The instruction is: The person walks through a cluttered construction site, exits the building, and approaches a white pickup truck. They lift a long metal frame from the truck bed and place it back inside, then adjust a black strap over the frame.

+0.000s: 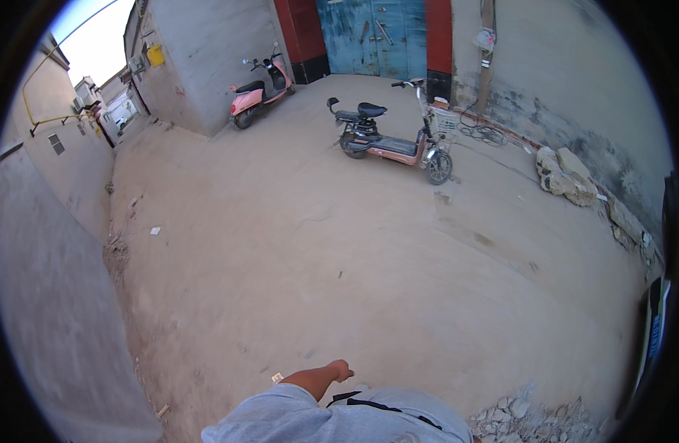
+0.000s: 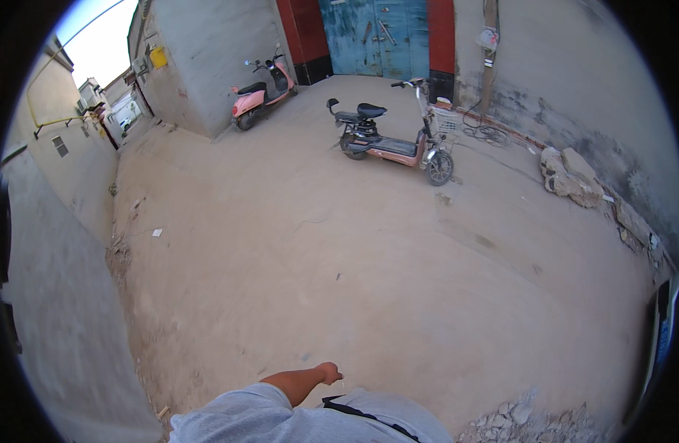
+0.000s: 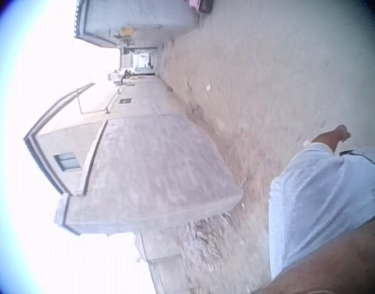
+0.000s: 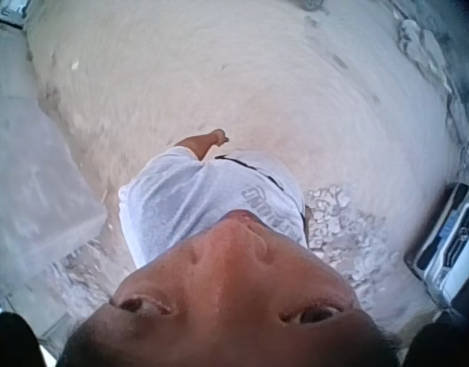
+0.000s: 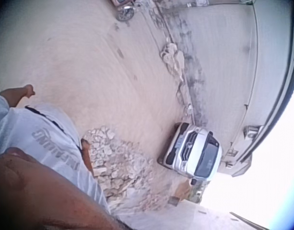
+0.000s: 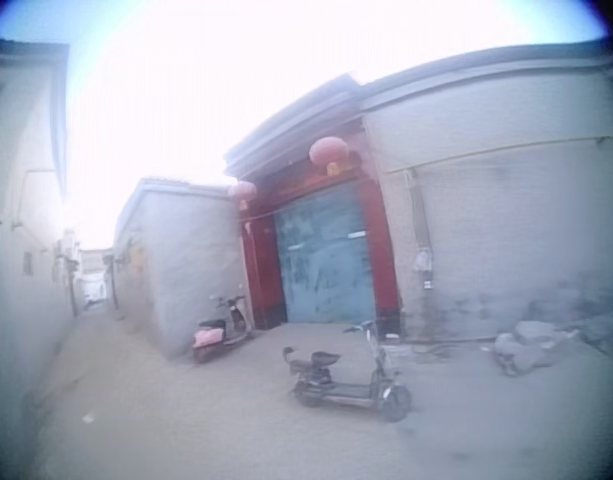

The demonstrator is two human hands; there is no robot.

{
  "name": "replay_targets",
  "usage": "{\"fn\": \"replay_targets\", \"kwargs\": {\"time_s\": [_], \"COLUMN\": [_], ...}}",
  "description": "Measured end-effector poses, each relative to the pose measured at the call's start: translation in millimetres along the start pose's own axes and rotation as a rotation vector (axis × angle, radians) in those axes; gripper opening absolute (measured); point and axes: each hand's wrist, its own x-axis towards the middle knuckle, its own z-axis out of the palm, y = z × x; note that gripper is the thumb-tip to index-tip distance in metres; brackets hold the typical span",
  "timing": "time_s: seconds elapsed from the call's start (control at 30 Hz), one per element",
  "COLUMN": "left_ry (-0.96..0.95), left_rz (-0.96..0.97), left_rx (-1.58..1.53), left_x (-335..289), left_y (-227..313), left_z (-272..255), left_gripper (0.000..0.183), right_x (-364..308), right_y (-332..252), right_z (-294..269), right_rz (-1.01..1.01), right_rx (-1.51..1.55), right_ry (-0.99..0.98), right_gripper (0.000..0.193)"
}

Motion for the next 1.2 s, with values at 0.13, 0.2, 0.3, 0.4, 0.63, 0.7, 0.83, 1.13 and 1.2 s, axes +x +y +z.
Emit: {"fn": "replay_targets", "kwargs": {"time_s": [0.13, 0.2, 0.3, 0.4, 0.63, 0.7, 0.83, 1.13, 1.2], "left_ry": [0.063, 0.038, -0.09, -0.272, 0.082, 0.044, -0.026, -0.123, -0.124], "left_rz": [-0.129, 0.008, 0.149, 0.344, 0.398, 0.375, 0.271, 0.465, 0.627], "left_rx": [-0.049, 0.242, 0.661, 0.815, -0.005, -0.066, 0.034, 0.714, 1.148], "left_x": [35, 68, 108, 134, 152, 182, 273, 529, 587], "left_y": [47, 62, 101, 170, 327, 364, 473, 707, 778], "left_z": [-12, -9, -20, -56, -141, -164, -198, -392, -446], "left_gripper": [0.039, 0.035, 0.028, 0.041, 0.035, 0.033, 0.031, 0.041, 0.045], "right_x": [-3, -9, -19, -4, 5, 8, 57, 103, 122], "right_y": [55, 94, 154, 195, 240, 252, 293, 332, 344], "right_z": [7, 15, 33, 18, -146, -169, -140, -262, -319], "right_rz": [0.082, 0.109, 0.091, 0.134, 0.729, 0.752, 0.67, 0.88, 1.243], "right_rx": [0.069, 0.093, -0.005, -0.189, 0.963, 1.037, 0.757, 0.865, 1.476], "right_ry": [-0.066, -0.087, -0.112, -0.19, 0.056, 0.093, -0.042, -0.018, 0.19], "right_gripper": [0.032, 0.032, 0.033, 0.03, 0.039, 0.039, 0.021, 0.023, 0.025]}}
